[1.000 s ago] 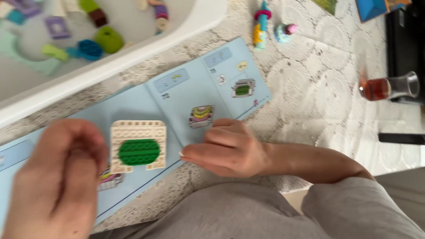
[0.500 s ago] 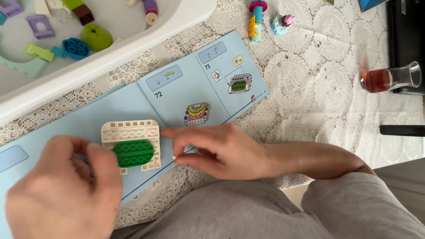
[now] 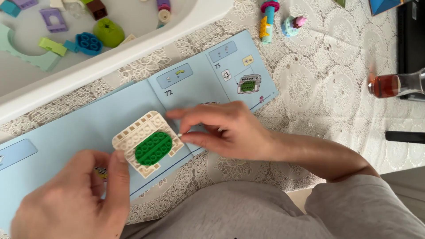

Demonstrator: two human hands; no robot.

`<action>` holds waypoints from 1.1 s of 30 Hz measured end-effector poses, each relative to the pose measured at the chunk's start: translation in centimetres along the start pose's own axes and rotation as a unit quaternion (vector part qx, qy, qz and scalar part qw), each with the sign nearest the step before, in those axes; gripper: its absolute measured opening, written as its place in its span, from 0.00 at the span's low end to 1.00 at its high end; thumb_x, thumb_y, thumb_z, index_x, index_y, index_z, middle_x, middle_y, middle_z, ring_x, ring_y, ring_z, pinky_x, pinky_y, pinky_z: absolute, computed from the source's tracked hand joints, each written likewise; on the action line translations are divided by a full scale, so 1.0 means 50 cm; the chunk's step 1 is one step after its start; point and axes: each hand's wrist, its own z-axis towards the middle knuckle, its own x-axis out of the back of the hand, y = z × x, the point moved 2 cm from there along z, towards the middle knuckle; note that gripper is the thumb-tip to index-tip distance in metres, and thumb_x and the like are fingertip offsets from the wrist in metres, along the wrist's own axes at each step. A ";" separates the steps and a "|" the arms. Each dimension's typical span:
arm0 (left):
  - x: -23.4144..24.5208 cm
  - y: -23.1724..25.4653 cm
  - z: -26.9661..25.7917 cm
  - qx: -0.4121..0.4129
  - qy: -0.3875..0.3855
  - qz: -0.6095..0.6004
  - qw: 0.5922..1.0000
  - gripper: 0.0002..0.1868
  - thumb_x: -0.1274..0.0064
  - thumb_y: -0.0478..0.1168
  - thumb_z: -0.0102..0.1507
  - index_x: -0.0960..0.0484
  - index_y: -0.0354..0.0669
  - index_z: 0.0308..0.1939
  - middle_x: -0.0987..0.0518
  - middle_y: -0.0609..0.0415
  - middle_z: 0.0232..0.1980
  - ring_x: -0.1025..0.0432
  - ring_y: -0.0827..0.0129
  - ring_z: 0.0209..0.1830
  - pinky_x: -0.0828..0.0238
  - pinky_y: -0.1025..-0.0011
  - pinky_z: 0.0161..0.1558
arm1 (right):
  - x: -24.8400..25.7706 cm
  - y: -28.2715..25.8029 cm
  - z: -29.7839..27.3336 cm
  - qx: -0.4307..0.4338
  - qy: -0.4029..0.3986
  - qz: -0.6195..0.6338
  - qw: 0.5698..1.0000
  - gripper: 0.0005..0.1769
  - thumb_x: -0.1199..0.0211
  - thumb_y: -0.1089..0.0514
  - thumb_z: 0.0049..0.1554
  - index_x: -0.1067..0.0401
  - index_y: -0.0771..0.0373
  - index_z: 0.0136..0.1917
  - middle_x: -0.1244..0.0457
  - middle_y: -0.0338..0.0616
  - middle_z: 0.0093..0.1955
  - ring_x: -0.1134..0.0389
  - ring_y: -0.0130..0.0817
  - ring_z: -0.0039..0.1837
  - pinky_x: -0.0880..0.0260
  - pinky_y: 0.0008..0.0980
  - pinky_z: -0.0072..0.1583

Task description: Assembling a toy set using interlocking plastic bricks according to instructions.

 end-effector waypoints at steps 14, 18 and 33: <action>-0.012 0.000 0.019 -0.134 -0.019 -0.005 0.991 0.49 0.31 0.62 0.52 0.25 0.51 0.74 0.20 0.56 0.22 0.23 0.65 0.20 0.26 0.63 0.25 | 0.001 -0.027 0.034 0.208 0.041 -0.257 0.943 0.20 0.24 0.69 0.48 0.18 0.62 0.54 0.43 0.37 0.41 0.40 0.28 0.39 0.41 0.31 0.40; -0.008 -0.005 0.022 -0.133 -0.014 -0.052 0.990 0.44 0.30 0.60 0.51 0.22 0.55 0.70 0.20 0.55 0.21 0.23 0.62 0.18 0.25 0.61 0.25 | -0.004 -0.048 0.044 0.281 0.001 -0.304 0.910 0.23 0.27 0.67 0.47 0.21 0.72 0.58 0.44 0.41 0.45 0.38 0.29 0.41 0.36 0.33 0.42; -0.005 -0.009 0.028 -0.163 -0.034 -0.120 0.979 0.40 0.31 0.55 0.52 0.22 0.47 0.67 0.18 0.55 0.27 0.24 0.61 0.18 0.27 0.60 0.23 | -0.021 -0.055 0.034 0.379 -0.001 -0.511 0.772 0.16 0.26 0.70 0.56 0.21 0.74 0.58 0.42 0.37 0.48 0.40 0.22 0.39 0.41 0.28 0.42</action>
